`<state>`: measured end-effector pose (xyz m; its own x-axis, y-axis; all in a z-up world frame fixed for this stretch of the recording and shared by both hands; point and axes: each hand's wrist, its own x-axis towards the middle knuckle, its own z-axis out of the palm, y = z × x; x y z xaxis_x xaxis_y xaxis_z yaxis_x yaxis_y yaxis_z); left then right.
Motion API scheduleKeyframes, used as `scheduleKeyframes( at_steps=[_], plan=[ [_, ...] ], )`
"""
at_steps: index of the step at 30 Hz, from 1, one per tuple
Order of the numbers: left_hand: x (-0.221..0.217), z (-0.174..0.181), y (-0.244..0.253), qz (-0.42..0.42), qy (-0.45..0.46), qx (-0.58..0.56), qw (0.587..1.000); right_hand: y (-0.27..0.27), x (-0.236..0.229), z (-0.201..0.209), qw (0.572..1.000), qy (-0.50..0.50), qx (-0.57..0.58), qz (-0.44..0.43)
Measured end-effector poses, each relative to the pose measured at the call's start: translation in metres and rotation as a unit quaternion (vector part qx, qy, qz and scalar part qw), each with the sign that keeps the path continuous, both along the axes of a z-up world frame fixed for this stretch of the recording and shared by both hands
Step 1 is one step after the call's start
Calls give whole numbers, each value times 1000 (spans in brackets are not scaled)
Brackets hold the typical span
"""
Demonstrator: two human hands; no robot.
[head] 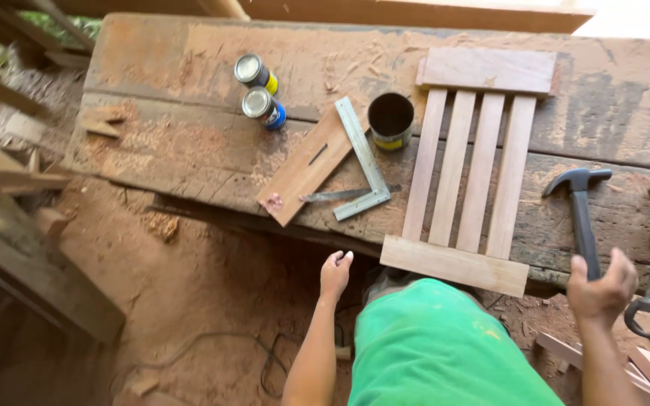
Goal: The person assembles a small wooden slatted panel by tapping pieces together with a hammer and then securing them with a large clamp. They adjust the wood pieces and tighten the clamp to hold the assembly in place.
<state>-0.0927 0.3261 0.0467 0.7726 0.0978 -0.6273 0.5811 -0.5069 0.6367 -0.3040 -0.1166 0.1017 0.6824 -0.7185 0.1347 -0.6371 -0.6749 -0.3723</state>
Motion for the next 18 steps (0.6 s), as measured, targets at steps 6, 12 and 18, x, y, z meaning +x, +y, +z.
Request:
scheduleKeyframes(
  at_steps=[6, 12, 18],
  plan=[
    [29, -9, -2, -123, -57, 8, 991, 124, -52, -66, 975, -130, -172, -50],
    [46, -19, 2, -342, -186, -14, 921, 254, -205, -263, 790, -7, 560, -250],
    [64, -23, 37, -488, -58, 18, 871, 330, -127, -102, 449, -364, 636, -511]
  ],
)
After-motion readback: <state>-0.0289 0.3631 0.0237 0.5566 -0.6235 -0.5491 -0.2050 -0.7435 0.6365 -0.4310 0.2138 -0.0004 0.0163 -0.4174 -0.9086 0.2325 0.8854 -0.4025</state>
